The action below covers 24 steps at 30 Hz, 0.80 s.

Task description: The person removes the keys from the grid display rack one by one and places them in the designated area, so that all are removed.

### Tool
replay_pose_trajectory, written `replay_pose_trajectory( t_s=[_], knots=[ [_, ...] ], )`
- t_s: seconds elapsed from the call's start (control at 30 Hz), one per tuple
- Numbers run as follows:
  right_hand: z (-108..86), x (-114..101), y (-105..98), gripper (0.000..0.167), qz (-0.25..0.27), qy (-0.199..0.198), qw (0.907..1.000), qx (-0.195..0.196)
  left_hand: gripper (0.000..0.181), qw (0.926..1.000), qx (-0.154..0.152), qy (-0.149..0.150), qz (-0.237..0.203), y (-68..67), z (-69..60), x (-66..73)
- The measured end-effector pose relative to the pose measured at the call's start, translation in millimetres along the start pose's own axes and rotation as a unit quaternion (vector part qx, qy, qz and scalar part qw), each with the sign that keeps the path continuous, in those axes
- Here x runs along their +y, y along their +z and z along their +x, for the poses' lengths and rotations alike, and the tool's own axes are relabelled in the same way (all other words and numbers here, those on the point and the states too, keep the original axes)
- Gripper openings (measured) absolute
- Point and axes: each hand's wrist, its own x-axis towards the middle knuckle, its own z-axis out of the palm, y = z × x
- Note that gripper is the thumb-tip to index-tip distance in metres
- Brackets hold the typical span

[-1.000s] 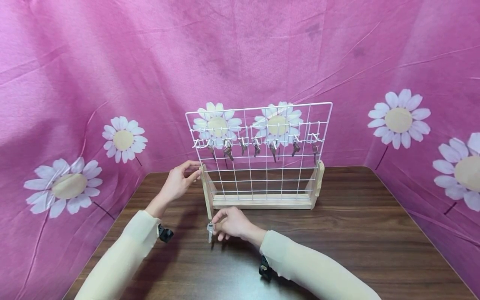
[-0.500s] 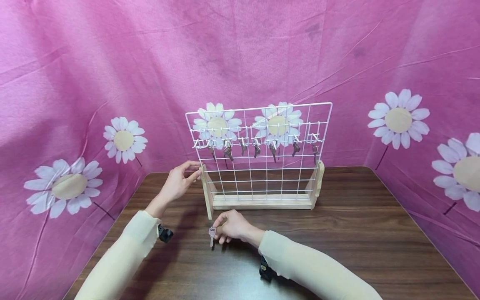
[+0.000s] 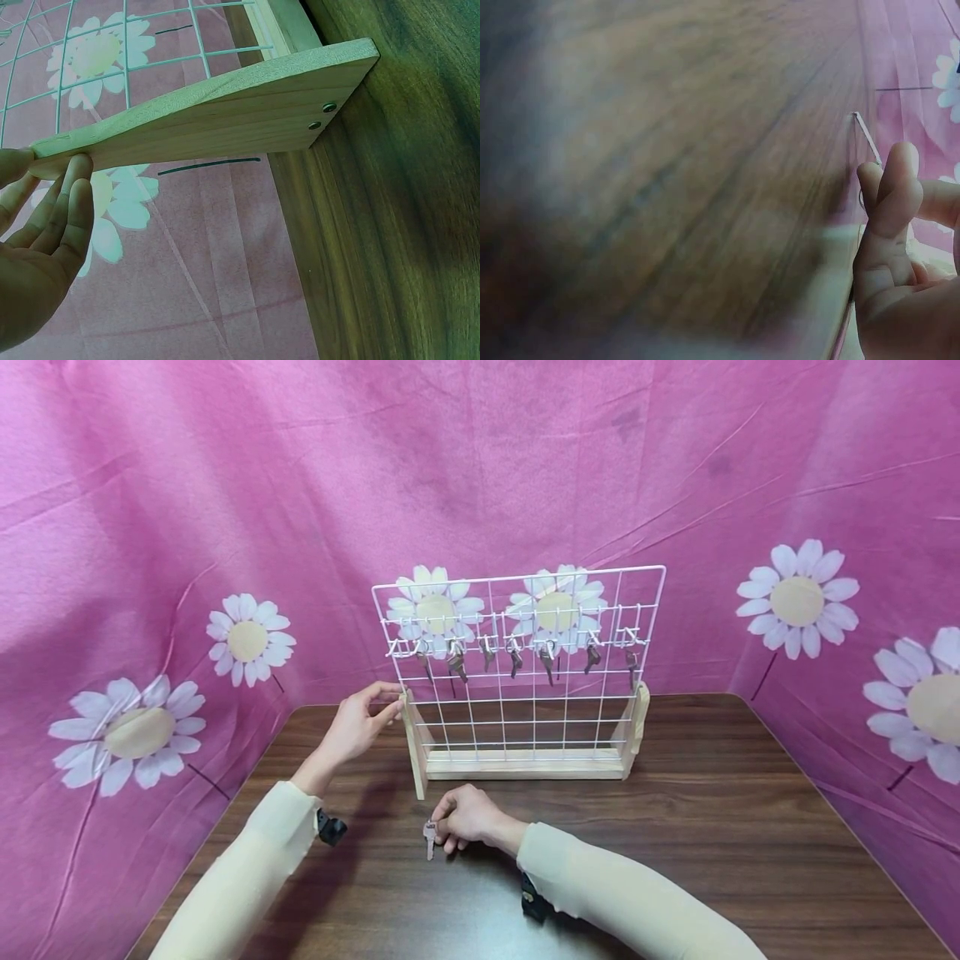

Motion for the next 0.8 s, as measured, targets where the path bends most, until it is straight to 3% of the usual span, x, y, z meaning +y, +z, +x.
replay_pose_trajectory(
  t_s=[0.33,0.6,0.8],
  knots=[
    [0.3,1.6,0.3,0.008,-0.028,0.011,0.9994,0.019,0.026,1.0,-0.002,-0.002,0.002,0.8,-0.6,0.9],
    [-1.0,0.1,-1.8,0.011,-0.015,0.014,0.9997,0.011,0.027,1.0,-0.004,0.002,-0.001,0.7,0.1,0.5],
    [-3.5,-2.1,-3.1,0.008,-0.035,0.01,0.9993,0.002,0.027,1.0,-0.004,0.001,0.001,0.0,0.9,-0.4]
  ],
)
